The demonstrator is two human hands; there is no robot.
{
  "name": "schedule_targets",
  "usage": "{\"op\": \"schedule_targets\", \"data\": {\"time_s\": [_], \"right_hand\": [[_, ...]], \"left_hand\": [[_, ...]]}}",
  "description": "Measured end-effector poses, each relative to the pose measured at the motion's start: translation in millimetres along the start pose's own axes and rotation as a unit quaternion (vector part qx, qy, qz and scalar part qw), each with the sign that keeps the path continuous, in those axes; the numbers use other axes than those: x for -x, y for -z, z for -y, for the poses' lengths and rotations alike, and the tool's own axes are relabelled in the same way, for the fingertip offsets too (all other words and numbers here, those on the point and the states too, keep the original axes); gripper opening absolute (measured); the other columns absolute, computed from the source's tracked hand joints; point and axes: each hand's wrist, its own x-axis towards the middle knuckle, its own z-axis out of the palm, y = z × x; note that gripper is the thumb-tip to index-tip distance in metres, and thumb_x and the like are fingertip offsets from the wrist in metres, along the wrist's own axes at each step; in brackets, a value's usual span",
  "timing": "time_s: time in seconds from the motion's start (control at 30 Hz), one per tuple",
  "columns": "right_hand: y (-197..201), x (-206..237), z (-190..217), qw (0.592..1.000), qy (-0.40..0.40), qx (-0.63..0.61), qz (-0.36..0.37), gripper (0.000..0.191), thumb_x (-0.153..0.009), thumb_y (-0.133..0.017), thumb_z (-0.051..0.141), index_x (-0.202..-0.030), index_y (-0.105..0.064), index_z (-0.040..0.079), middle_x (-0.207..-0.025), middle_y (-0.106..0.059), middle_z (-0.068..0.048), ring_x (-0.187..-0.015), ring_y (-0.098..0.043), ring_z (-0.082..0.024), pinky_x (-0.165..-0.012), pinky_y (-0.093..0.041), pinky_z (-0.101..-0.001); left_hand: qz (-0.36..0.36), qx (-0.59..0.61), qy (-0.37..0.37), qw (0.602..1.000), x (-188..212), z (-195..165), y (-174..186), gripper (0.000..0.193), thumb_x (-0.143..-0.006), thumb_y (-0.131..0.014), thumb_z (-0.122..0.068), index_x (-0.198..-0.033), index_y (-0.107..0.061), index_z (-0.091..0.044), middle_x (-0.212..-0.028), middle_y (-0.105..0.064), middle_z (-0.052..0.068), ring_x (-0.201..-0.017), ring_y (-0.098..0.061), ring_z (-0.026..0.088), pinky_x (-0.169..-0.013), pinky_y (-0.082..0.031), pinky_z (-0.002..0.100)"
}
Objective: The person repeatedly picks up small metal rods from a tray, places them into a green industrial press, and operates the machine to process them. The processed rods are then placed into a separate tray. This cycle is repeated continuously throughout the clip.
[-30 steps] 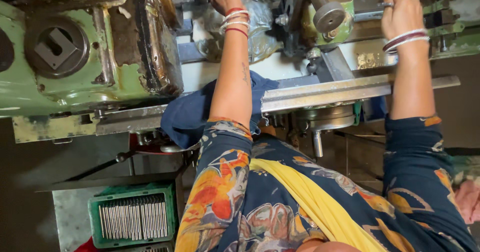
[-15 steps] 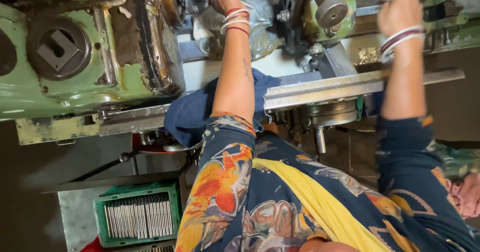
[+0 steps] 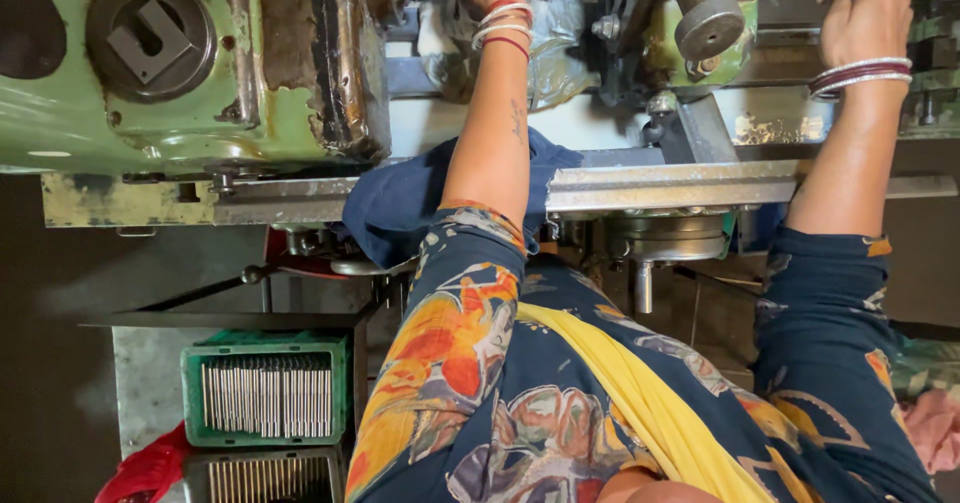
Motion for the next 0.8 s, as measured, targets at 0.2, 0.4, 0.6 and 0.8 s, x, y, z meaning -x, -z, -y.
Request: {"op": "schedule_targets", "data": {"time_s": [0.2,0.4,0.6,0.8], "right_hand": [[-2,-1,5,1.000,-0.027,-0.009,0.013,0.012,-0.102,-0.055,-0.001,-0.106,-0.066,-0.003,-0.114,-0.059,-0.035,-0.108,-0.059,-0.053,-0.093,-0.046,-0.0584],[0,-8,1,0.999,-0.038,-0.009,0.031,0.013,-0.107,-0.055,0.001,-0.108,-0.067,-0.003,-0.116,-0.058,-0.036,-0.109,-0.059,-0.053,-0.094,-0.047,-0.0587],[7,5,31,0.995,-0.058,0.051,0.061,0.015,-0.106,-0.057,0.005,-0.113,-0.065,-0.005,-0.107,-0.060,-0.034,-0.101,-0.062,-0.054,-0.089,-0.050,-0.0598],[17,29,87,0.989,-0.149,0.014,-0.003,0.025,-0.099,-0.061,0.003,-0.123,-0.059,-0.001,-0.120,-0.053,-0.037,-0.091,-0.060,-0.058,-0.079,-0.048,-0.0627]], "left_hand": [[0.057,0.192,0.007,0.980,5,-2,3,0.050,-0.096,-0.065,-0.034,-0.125,-0.065,0.007,-0.110,-0.070,0.019,-0.096,-0.070,0.029,-0.090,-0.057,0.034],[0.040,0.129,0.016,0.991,3,-6,0,0.052,-0.094,-0.064,-0.034,-0.117,-0.067,0.012,-0.109,-0.072,0.025,-0.096,-0.074,0.036,-0.085,-0.058,0.038],[0.071,0.178,0.010,0.981,-5,-5,-2,0.046,-0.093,-0.068,-0.029,-0.106,-0.066,0.016,-0.108,-0.071,0.025,-0.094,-0.072,0.034,-0.085,-0.060,0.038],[0.075,0.209,0.044,0.974,-5,-6,-5,0.046,-0.092,-0.073,-0.031,-0.110,-0.066,0.011,-0.110,-0.068,0.022,-0.098,-0.068,0.031,-0.085,-0.058,0.038]]}}
